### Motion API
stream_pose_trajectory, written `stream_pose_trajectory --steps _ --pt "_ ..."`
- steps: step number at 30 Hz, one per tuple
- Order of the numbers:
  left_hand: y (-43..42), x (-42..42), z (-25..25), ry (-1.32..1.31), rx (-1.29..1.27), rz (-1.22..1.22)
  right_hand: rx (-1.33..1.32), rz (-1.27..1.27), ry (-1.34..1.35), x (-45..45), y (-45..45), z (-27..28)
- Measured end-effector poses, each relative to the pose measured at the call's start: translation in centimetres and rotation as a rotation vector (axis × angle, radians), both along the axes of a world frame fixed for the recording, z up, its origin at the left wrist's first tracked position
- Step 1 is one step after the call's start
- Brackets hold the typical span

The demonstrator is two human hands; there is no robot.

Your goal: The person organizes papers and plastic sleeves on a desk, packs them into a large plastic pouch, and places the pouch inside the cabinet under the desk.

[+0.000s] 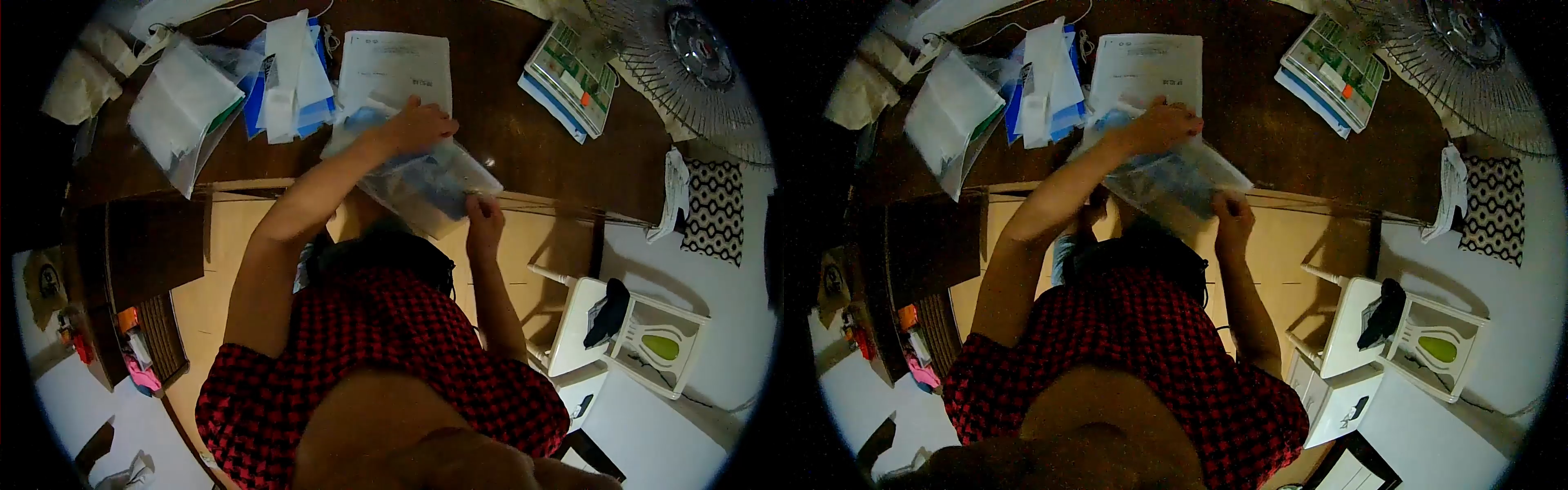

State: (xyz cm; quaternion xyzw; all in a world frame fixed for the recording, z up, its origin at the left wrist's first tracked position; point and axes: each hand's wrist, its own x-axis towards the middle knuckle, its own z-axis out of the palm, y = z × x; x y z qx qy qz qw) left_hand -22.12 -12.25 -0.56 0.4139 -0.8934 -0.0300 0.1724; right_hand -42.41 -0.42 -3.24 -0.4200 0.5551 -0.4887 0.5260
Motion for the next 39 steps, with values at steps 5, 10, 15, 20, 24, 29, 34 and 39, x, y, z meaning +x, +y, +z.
stream_pose_trajectory --steps 5,10,15,20,24,29,34,39 --pt "-1.0 2.8 9.2 0.221 0.442 0.037 -0.261 0.068 -0.095 -1.4 -4.4 5.7" --pt "-1.2 7.5 8.9 0.635 -0.352 0.287 -0.225 -0.001 -0.096 -2.3 -12.3 4.2" --pt "2.9 9.0 0.5 1.161 0.081 0.657 -0.023 -0.068 -0.001 -4.3 -15.4 -1.2" --pt "4.0 7.8 -0.6 1.103 0.313 0.491 -0.003 -0.078 -0.012 -4.2 -14.8 -0.6" --pt "2.9 7.9 0.7 1.057 0.414 0.557 0.026 -0.044 0.058 -4.1 -14.8 0.4" --pt "3.2 9.5 -0.3 1.19 0.753 0.393 -0.183 -0.009 0.152 -6.0 -16.1 -2.5" --pt "5.2 9.5 -1.9 0.919 0.536 0.65 -0.194 -0.028 0.132 -4.3 -14.7 -0.5" --pt "5.8 8.9 -0.1 0.776 0.313 0.697 -0.498 0.093 0.096 -1.9 -12.0 7.3"
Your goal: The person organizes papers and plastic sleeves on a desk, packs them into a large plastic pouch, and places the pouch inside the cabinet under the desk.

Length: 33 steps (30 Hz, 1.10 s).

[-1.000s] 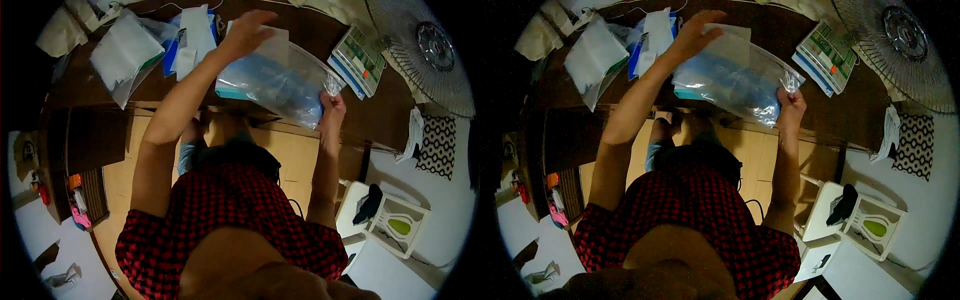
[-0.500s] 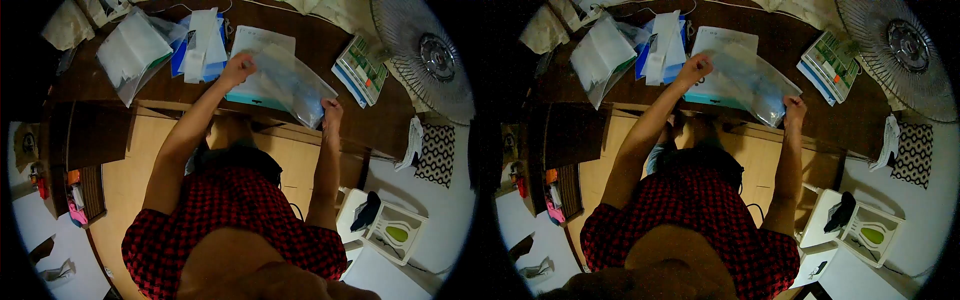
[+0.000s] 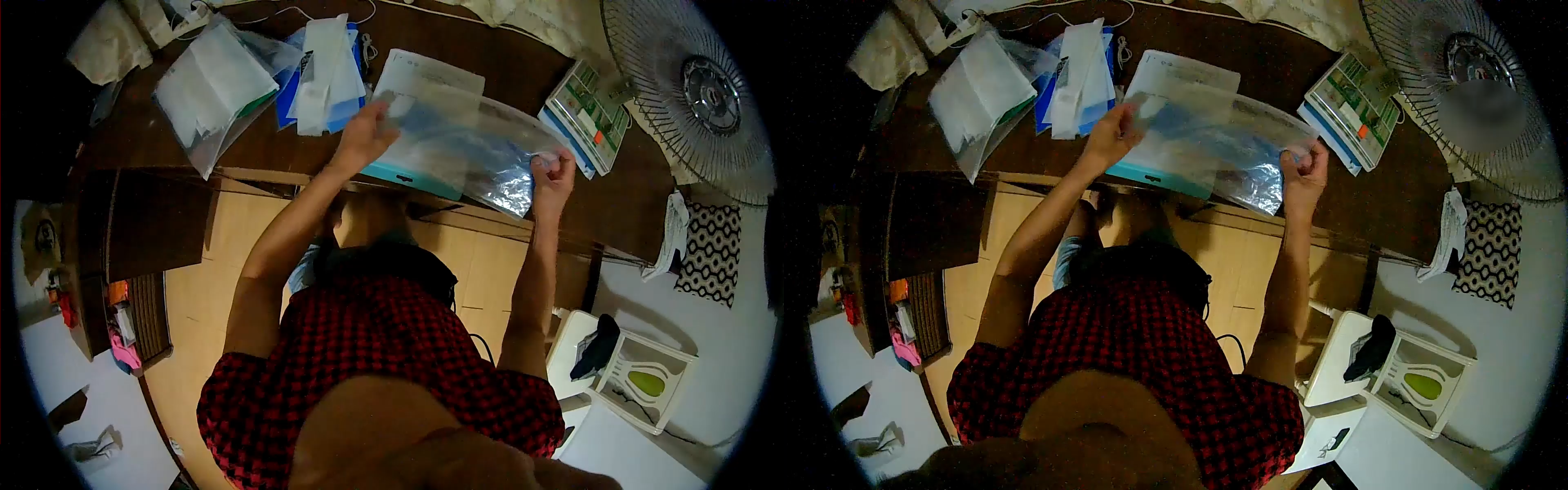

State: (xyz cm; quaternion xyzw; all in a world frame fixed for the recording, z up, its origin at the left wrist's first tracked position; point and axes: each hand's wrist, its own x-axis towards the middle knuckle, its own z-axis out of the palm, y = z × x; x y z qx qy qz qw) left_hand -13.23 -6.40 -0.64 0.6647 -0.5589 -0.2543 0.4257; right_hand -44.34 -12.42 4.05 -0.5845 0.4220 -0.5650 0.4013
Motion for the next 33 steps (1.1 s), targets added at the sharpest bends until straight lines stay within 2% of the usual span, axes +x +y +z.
stream_pose_trajectory --steps 2,3,5,6,8,9,11,12,14,15,17,19,21,22,24,25,28,29,31,33 --pt "-0.5 -1.0 0.0 -0.007 -0.255 -0.023 -0.041 0.054 -0.03 1.7 1.1 3.5" --pt "-0.8 -1.4 -0.1 -0.006 -0.261 -0.025 -0.083 0.108 -0.06 2.1 1.5 5.0" --pt "-1.5 -1.9 -0.3 0.506 -0.034 -0.083 -0.068 0.165 -0.001 2.4 2.2 7.5" --pt "-1.6 -2.0 -0.3 0.507 -0.043 -0.081 -0.09 0.178 0.021 3.0 2.7 8.7" --pt "-1.7 -1.9 0.0 1.088 0.193 -0.242 -0.137 0.211 0.11 3.4 3.0 10.6" --pt "-1.5 -1.8 -0.5 1.088 0.182 -0.24 -0.145 0.218 0.11 3.5 2.7 11.0" --pt "-0.9 -1.9 -1.9 1.545 0.125 -0.435 -0.187 0.213 0.079 3.6 1.9 11.7" --pt "-0.3 -1.9 -0.9 1.546 0.118 -0.435 -0.168 0.235 0.016 3.7 1.4 11.7" --pt "1.2 -1.9 2.7 1.368 0.012 -0.214 -0.114 0.268 0.001 2.8 -0.2 10.8" --pt "1.6 -1.4 3.3 1.372 0.006 -0.207 -0.059 0.296 -0.017 3.0 -0.5 10.8" --pt "2.7 0.1 4.2 0.976 -0.072 -0.145 -0.005 0.283 -0.055 3.9 -0.2 10.6" --pt "4.0 1.0 5.3 0.953 -0.123 -0.104 0.052 0.283 -0.094 4.9 0.0 10.5" --pt "4.9 2.1 5.6 0.934 -0.181 -0.023 0.385 0.229 -0.119 5.5 0.0 9.6" --pt "5.8 2.3 7.0 0.916 -0.183 0.012 0.38 0.246 -0.12 5.7 -0.3 8.4" --pt "6.6 3.2 6.8 0.993 -0.268 0.034 0.461 0.489 0.06 6.5 -0.7 5.8" --pt "7.0 3.7 6.6 1.074 -0.338 0.043 0.46 0.506 0.062 6.9 -0.9 5.2" --pt "8.5 5.5 6.0 1.046 -0.385 0.027 0.479 0.62 -0.075 8.1 -0.6 4.5" --pt "9.0 6.2 5.7 1.018 -0.406 -0.01 0.394 0.596 -0.097 8.6 -0.3 4.6" --pt "9.9 7.8 5.0 0.963 -0.319 0.017 0.31 0.578 -0.118 9.1 -0.2 4.6" --pt "10.2 8.9 4.2 0.973 -0.414 -0.149 0.235 0.791 -0.008 9.0 -1.0 4.3"
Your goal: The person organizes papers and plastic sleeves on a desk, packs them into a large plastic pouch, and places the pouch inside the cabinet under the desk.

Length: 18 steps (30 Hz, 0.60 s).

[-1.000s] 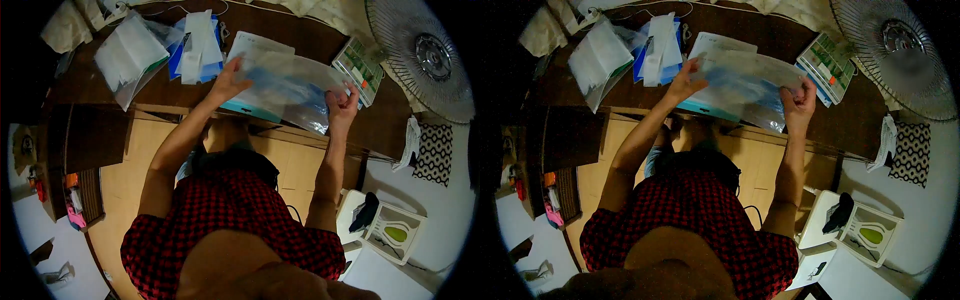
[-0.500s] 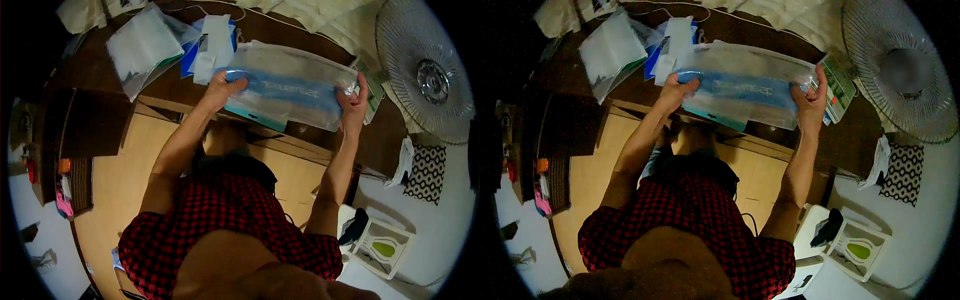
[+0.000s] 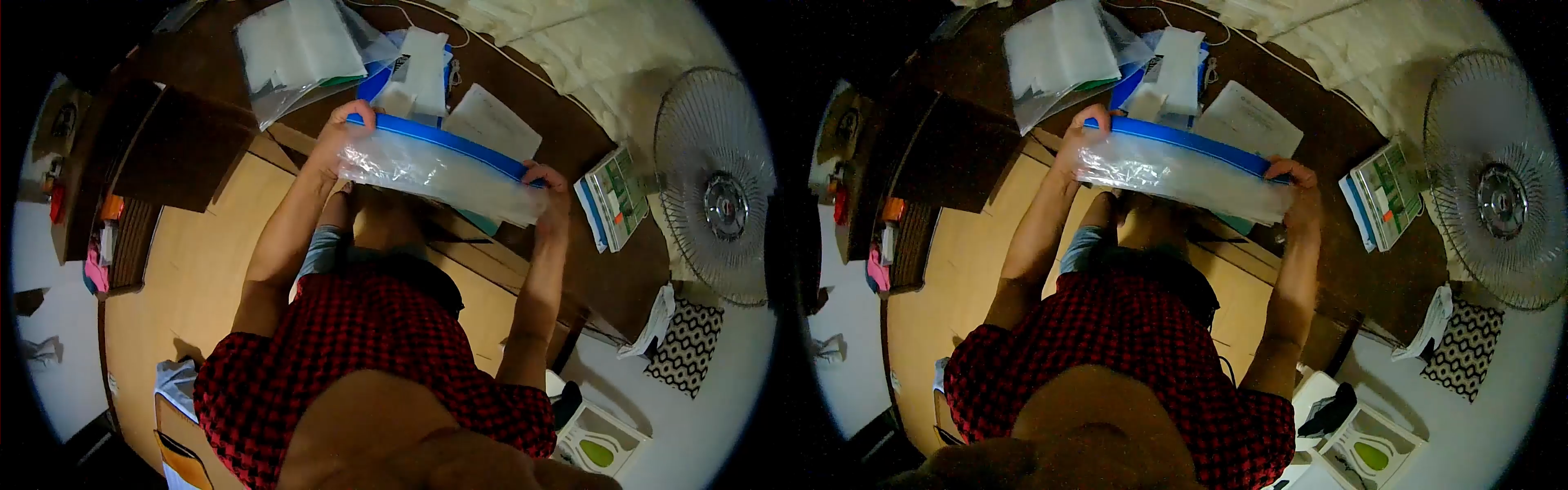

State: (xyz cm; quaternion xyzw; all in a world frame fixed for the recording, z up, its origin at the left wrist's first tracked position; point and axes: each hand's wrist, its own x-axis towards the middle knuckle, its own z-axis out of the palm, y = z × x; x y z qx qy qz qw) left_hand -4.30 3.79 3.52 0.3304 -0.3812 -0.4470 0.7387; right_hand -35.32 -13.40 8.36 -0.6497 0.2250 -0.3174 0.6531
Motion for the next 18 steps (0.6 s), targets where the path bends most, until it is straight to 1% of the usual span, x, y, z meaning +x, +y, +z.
stream_pose_trajectory --steps 1,2,3,4,5,6,7,8,9,10,11,12,13,14,15,16,18 --pt "-0.2 1.6 -0.7 0.002 -0.126 -0.152 -0.001 0.014 0.001 0.8 0.5 0.3" --pt "0.0 1.7 -2.0 0.0 -0.127 -0.137 0.04 -0.102 0.05 1.8 1.4 0.4" --pt "0.6 0.1 -0.5 0.431 -0.109 -0.09 0.081 -0.216 0.097 2.6 2.1 0.6" --pt "0.9 -1.4 0.5 0.862 -0.097 -0.038 0.079 -0.194 0.095 3.0 2.3 0.1" --pt "0.9 -2.0 0.6 1.03 -0.2 -0.166 0.139 -0.219 0.022 3.4 2.3 -0.9" --pt "1.4 -3.2 0.8 0.896 -0.227 -0.153 0.201 -0.234 -0.053 4.1 2.4 -1.6" --pt "1.3 -4.0 -0.4 0.974 -0.314 -0.201 0.201 -0.192 -0.061 4.8 3.0 -2.1" --pt "1.9 -4.8 -0.5 0.949 -0.304 -0.231 -0.041 -0.127 0.081 5.1 3.8 -2.5" --pt "2.4 -5.8 -0.6 0.886 -0.296 -0.157 -0.29 -0.068 0.219 5.2 4.4 -2.7" --pt "2.9 -6.2 -0.8 0.828 -0.282 -0.088 -0.293 -0.042 0.214 5.5 5.1 -2.7" --pt "3.3 -6.0 -1.0 0.828 -0.29 -0.069 -0.288 0.099 0.271 5.7 5.9 -2.7" --pt "3.7 -5.7 -1.1 0.812 -0.037 0.143 -0.284 0.234 0.328 5.8 6.6 -2.7" --pt "4.0 -5.5 -1.1 0.787 0.219 0.348 -0.287 0.246 0.33 5.9 7.1 -2.5" --pt "4.9 -4.9 -1.2 0.744 0.247 0.359 -0.082 0.457 0.253 5.9 7.6 -2.1" --pt "5.5 -4.5 -1.3 0.767 0.256 0.358 0.128 0.661 0.171 6.0 8.0 -1.9" --pt "5.9 -4.2 -1.3 0.789 0.266 0.355 0.127 0.666 0.172 6.4 8.3 -1.8" --pt "6.4 -4.4 -0.9 0.75 0.284 0.336 0.479 0.736 0.055 7.2 8.8 -1.8"
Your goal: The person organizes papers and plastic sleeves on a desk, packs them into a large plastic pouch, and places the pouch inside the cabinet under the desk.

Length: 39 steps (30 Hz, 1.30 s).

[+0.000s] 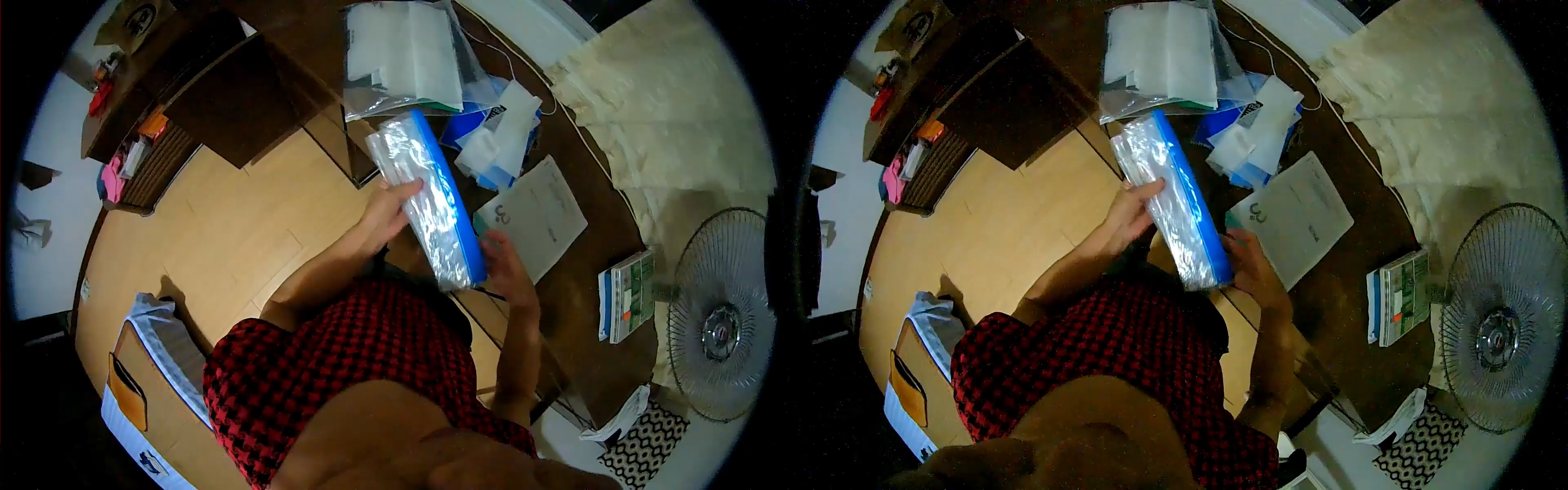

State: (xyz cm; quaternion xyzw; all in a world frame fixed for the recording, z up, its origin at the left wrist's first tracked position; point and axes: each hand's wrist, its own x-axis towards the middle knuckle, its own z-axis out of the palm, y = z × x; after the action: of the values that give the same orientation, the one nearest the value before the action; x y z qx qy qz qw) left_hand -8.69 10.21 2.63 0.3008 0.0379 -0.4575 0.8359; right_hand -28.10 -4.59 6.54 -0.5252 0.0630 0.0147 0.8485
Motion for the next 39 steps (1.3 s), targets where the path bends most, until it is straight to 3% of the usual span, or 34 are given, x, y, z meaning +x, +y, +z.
stream_pose_trajectory --steps 1,3,6,10,12,13,15,18,20,23,26,28,32,39 --pt "0.3 -0.2 0.2 -0.034 0.013 -0.034 0.002 0.006 0.003 0.5 0.4 -0.3" --pt "0.1 -0.8 0.1 -0.064 -0.034 -0.072 -0.285 -0.074 0.172 1.8 1.3 -1.3" --pt "-0.4 -0.8 0.3 -0.163 -0.097 -0.091 -0.401 -0.028 0.216 3.2 1.9 -3.2" --pt "-2.2 3.3 -0.2 -0.189 -0.066 0.155 -0.417 -0.158 0.249 3.6 1.9 -3.9" --pt "-3.2 7.4 -3.1 -0.919 0.233 0.296 -0.2 -0.285 0.219 3.4 1.3 -4.1" --pt "-3.5 8.7 -2.5 -0.918 0.232 0.301 -0.217 -0.244 0.245 3.5 0.8 -3.6" --pt "-4.0 10.9 -1.6 -2.001 1.061 0.616 -0.178 -0.265 0.254 4.2 1.3 -2.9" --pt "-4.4 14.3 -2.5 -2.194 1.046 0.452 -0.123 -0.251 0.278 5.1 1.6 -2.3" --pt "-4.7 16.0 -2.8 -2.168 0.962 0.433 -0.107 -0.214 0.287 6.1 1.5 -2.5" --pt "-4.3 16.9 -0.2 -2.043 0.778 0.614 -0.085 -0.244 0.226 8.4 1.2 -3.8" --pt "-3.9 17.8 1.9 -1.972 0.672 0.584 -0.166 -0.198 0.252 12.2 1.3 -3.2" --pt "-3.7 18.2 3.0 -1.952 0.645 0.6 -0.011 -0.232 0.226 14.9 2.0 -0.8" --pt "-3.3 18.4 4.1 -1.925 0.623 0.601 0.148 -0.241 0.176 19.4 0.0 -3.4" --pt "-2.7 17.8 3.8 -1.966 0.611 0.517 0.043 -0.226 0.171 30.7 -4.6 -4.9"
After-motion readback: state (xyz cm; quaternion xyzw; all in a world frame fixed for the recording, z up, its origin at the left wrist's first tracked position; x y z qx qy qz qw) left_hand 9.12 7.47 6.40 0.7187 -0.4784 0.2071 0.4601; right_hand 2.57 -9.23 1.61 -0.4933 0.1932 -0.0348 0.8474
